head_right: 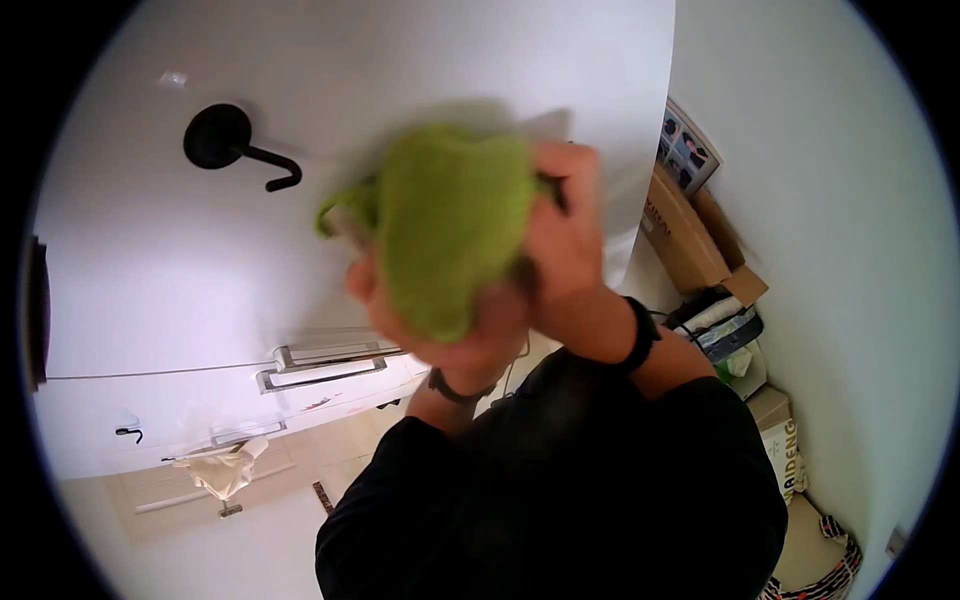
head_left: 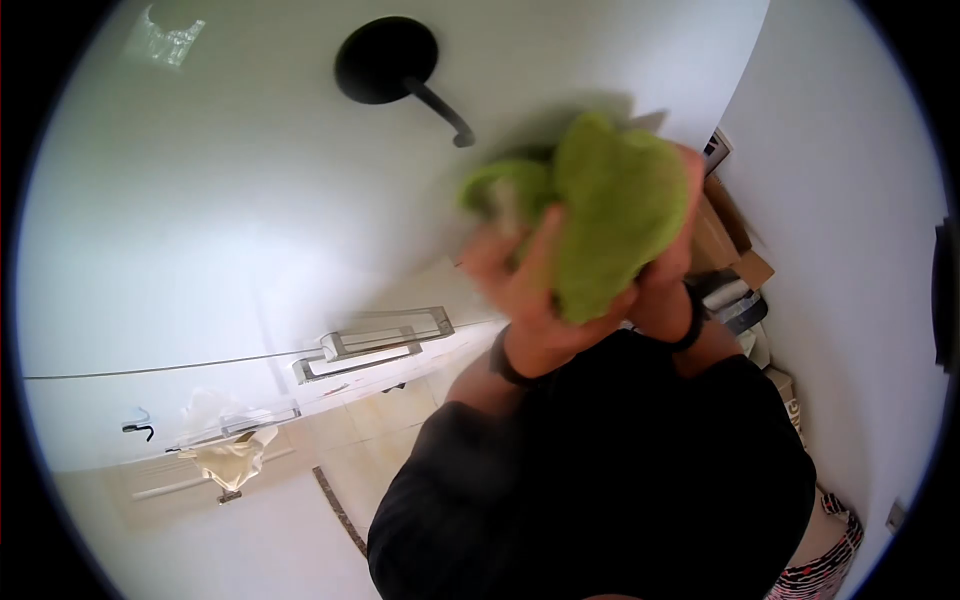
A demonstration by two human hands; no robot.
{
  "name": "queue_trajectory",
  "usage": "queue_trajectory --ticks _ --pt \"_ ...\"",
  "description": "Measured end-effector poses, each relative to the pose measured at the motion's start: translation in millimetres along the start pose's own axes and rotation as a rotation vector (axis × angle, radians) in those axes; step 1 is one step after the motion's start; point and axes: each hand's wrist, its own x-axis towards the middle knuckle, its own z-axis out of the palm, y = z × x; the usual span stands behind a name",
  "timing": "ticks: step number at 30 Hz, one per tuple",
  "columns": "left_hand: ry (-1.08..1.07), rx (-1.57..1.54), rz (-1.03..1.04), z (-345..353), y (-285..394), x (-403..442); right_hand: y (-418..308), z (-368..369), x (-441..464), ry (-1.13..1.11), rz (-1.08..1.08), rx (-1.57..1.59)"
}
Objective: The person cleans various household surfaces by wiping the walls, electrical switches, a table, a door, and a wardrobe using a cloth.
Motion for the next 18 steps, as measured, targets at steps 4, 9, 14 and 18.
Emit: queue_trajectory --ticks 4,9,14,18 --pt "-0.171 -0.060 0.015 20.6 -1.0 -9.3 30.1 -21.7 -23.5 0.038 0.165 0.044" --pt "-0.356 -0.090 -0.037 31.8 -29.8 -92.2 80.9 -35.7 -123.4 -0.258 0.122 -0.536" --pt "-0.499 -0.060 -0.170 3.2 -51.2 -138.8 56.8 -11.7 -135.3 -0.236 0.383 -0.198" --pt "-0.440 0.042 -0.251 -32.8 -37.8 -114.1 40.2 11.2 -123.8 -0.220 0.454 0.026"
